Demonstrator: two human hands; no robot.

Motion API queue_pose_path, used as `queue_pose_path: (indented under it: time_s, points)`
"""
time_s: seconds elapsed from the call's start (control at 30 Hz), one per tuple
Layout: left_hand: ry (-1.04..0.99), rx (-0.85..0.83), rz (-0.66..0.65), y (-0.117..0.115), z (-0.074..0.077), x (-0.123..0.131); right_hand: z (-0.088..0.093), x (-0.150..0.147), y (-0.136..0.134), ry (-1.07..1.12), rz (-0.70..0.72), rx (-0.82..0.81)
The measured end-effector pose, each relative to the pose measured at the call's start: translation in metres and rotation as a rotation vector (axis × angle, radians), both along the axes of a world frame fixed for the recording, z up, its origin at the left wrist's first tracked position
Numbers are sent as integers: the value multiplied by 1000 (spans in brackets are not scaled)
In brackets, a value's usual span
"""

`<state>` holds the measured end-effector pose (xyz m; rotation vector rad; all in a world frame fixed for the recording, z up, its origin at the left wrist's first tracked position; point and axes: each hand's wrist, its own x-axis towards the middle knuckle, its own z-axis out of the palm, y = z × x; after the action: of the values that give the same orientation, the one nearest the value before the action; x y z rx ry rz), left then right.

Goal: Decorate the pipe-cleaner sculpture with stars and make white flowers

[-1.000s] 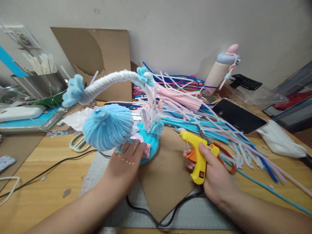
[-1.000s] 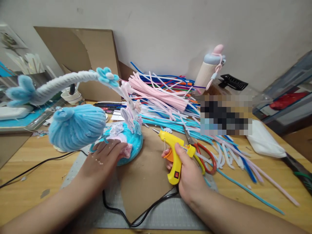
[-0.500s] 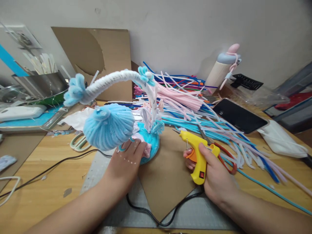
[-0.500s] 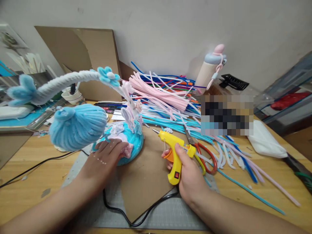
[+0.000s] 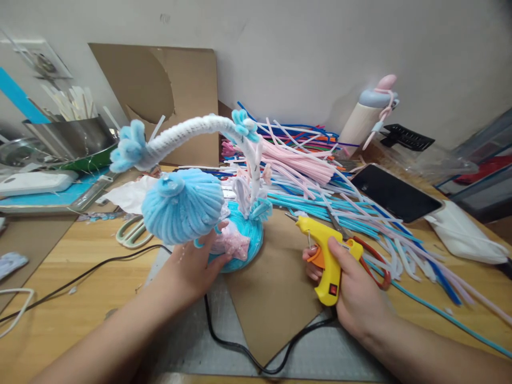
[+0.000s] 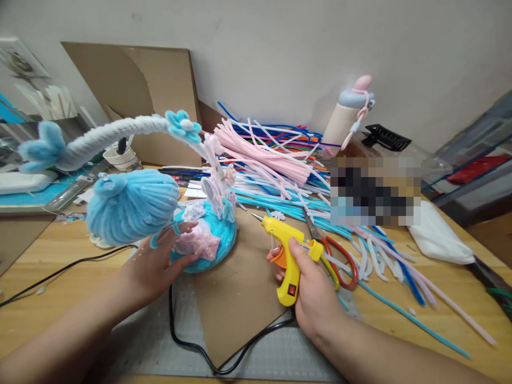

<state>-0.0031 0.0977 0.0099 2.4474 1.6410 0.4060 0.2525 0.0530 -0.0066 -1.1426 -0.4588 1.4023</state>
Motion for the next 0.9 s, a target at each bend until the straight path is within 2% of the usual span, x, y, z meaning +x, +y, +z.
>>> queue_pose_path:
  time_s: [0.1, 0.2, 0.3, 0.47, 0.77, 0.9]
  points:
    - [-93, -90, -19, 1, 0, 5, 1, 0, -1, -9, 1, -4]
    - [-124, -4, -89, 2, -3, 13, 1, -1, -1, -32, 6, 1]
    - [-93, 72, -132, 3, -4, 17, 1, -1, 0, -40, 20, 7]
    - [-84, 23, -161, 5, -1, 18, 0, -1, 1, -40, 17, 8]
    - [-5, 110, -178, 3, -1, 20, 1, -1, 0, -44, 17, 15]
    - [23, 85, -202, 5, 1, 20, 1, -1, 0, -49, 17, 7]
